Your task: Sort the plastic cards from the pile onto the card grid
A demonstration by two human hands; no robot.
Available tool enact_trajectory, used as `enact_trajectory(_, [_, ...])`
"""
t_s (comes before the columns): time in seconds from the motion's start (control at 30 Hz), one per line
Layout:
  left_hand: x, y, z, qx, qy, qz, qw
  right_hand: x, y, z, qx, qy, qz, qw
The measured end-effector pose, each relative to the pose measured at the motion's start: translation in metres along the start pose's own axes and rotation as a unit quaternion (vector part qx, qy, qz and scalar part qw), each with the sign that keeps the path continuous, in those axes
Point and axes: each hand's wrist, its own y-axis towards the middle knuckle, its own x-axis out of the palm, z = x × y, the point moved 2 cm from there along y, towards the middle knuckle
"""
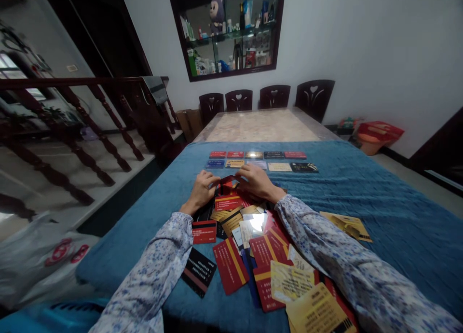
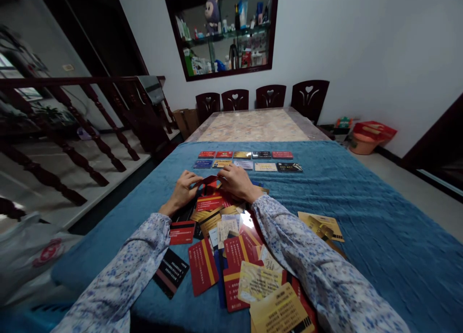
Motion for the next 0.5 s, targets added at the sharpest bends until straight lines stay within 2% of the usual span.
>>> enact_trajectory(0.17, [0.001,0.0,0.0,-0.021,-0.033,0.04,0.998,0.002,0.0,0.004,0.002,0.008,-0.002,1.0])
enact_trajectory(0.5, [0.004,-0.002,0.008,-0.088,-0.086,0.031,0.992,0.017,-0.001,0.006,-0.027,0.027,-0.024,0.999])
